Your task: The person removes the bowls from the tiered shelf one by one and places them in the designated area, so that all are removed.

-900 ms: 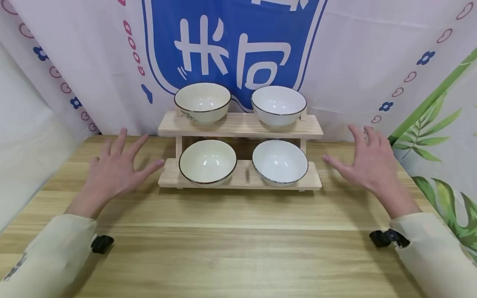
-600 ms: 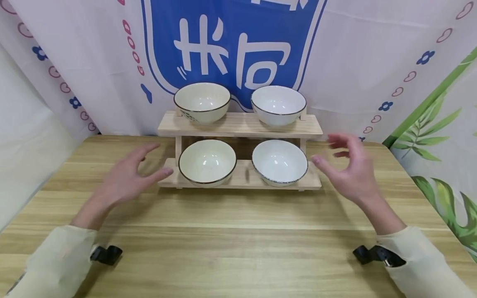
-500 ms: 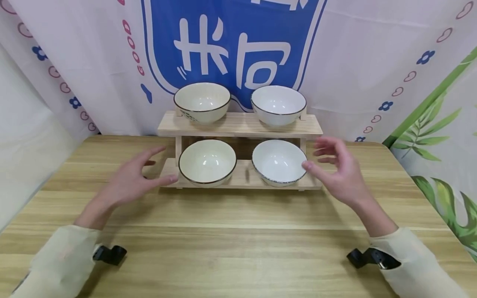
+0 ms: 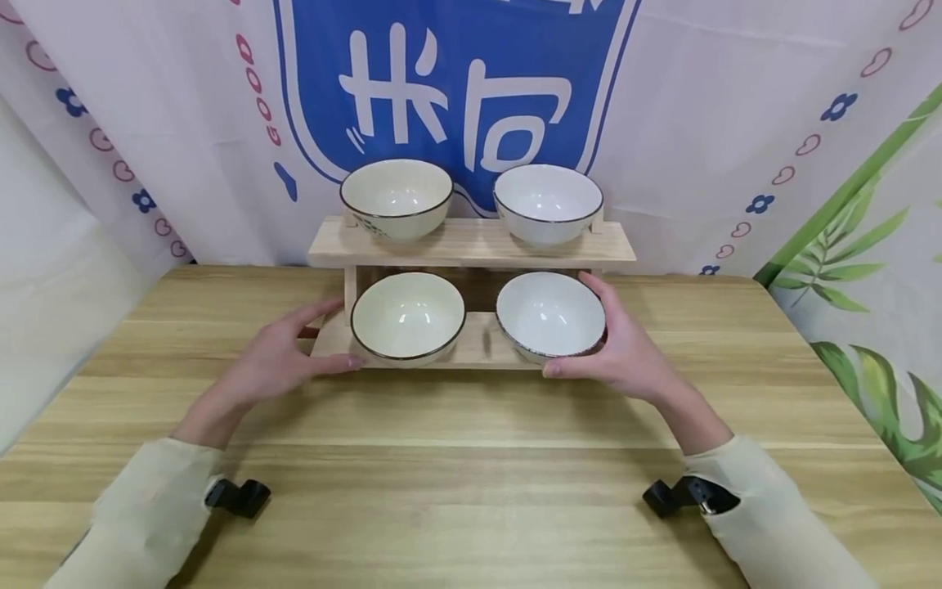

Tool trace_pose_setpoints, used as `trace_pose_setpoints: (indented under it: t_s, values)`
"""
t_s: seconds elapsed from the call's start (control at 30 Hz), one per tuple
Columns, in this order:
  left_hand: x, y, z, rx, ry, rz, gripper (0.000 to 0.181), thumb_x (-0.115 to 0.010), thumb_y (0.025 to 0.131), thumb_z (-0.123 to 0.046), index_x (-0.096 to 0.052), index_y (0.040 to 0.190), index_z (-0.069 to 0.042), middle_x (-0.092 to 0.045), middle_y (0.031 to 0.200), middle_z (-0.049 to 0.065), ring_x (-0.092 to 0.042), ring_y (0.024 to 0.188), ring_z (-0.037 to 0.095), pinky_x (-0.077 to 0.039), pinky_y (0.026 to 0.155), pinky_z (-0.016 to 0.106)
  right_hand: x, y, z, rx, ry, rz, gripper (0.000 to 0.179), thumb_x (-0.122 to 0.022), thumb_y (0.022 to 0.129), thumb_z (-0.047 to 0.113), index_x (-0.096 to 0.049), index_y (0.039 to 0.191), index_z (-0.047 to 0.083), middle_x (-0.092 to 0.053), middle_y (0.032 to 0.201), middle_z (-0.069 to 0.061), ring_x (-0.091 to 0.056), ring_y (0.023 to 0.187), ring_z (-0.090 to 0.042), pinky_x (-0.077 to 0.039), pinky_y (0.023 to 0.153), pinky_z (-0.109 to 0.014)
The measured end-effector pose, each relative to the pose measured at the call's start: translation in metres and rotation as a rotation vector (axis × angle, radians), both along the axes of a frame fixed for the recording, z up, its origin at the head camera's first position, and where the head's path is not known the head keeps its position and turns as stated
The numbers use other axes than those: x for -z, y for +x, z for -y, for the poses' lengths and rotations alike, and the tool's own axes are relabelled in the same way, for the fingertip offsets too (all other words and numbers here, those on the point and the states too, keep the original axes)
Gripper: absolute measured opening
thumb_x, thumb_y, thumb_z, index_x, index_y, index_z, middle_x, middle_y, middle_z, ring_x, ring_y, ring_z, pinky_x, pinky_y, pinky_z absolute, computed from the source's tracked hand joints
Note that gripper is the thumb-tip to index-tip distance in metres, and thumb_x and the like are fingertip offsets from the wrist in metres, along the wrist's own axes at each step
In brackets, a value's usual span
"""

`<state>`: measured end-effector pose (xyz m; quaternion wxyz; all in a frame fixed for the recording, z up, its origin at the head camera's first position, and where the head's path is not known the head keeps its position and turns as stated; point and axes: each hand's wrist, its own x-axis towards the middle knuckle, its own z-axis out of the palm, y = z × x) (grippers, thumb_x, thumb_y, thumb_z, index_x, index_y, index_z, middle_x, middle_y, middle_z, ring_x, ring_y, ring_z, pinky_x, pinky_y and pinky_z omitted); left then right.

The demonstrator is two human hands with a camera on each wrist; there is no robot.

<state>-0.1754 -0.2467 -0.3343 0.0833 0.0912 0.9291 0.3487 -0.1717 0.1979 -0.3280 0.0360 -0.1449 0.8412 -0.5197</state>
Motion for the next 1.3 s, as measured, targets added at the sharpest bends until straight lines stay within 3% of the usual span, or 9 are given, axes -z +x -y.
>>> trace_pose_setpoints:
  t_s: [0.13, 0.43, 0.73, 1.0, 1.3]
  values:
    - [0.000, -0.004, 0.000, 0.004, -0.005, -0.007, 0.104, -0.084, 0.090, -0.056, -0.033, 0.169, -0.012, -0.039, 0.170, 0.024, -0.056, 0.139, 0.048, -0.051, 0.108, 0.066, 0.001, -0.002, 0.002, 0.007, 0.007, -0.006, 0.135, -0.101, 0.074, 0.017, -0.009, 0.173, 0.014, -0.035, 0.169, -0.018, -0.052, 0.144, -0.039, -0.038, 0.124, -0.057]
    - [0.006, -0.007, 0.002, 0.002, -0.028, 0.004, 0.104, -0.082, 0.090, -0.059, -0.033, 0.169, -0.013, -0.044, 0.166, 0.025, -0.064, 0.130, 0.046, -0.057, 0.100, 0.059, 0.010, -0.004, 0.007, 0.066, -0.094, 0.009, 0.138, -0.100, 0.072, 0.009, -0.007, 0.174, 0.015, -0.032, 0.172, -0.013, -0.050, 0.145, -0.033, -0.036, 0.126, -0.053]
    - [0.005, -0.002, 0.004, -0.025, -0.024, 0.030, 0.104, -0.083, 0.090, -0.059, -0.033, 0.169, -0.013, -0.043, 0.166, 0.026, -0.064, 0.130, 0.046, -0.059, 0.096, 0.055, 0.018, -0.004, 0.014, 0.083, -0.137, -0.007, 0.140, -0.101, 0.069, 0.007, -0.008, 0.173, 0.013, -0.033, 0.171, -0.015, -0.049, 0.146, -0.034, -0.035, 0.128, -0.053]
    - [0.003, 0.000, 0.002, -0.027, -0.046, 0.022, 0.103, -0.081, 0.090, -0.062, -0.034, 0.169, -0.017, -0.044, 0.167, 0.022, -0.064, 0.131, 0.044, -0.057, 0.101, 0.057, 0.018, 0.001, 0.014, 0.117, -0.091, -0.024, 0.129, -0.099, 0.074, 0.014, -0.015, 0.172, 0.016, -0.038, 0.167, -0.015, -0.053, 0.142, -0.036, -0.042, 0.121, -0.055]
    - [0.001, 0.001, 0.000, -0.029, -0.030, 0.028, 0.102, -0.083, 0.091, -0.056, -0.033, 0.169, -0.014, -0.042, 0.168, 0.024, -0.064, 0.131, 0.045, -0.057, 0.100, 0.057, 0.015, 0.006, 0.013, 0.099, -0.073, -0.045, 0.121, -0.097, 0.077, 0.018, -0.020, 0.170, 0.013, -0.041, 0.164, -0.013, -0.054, 0.141, -0.035, -0.047, 0.117, -0.054]
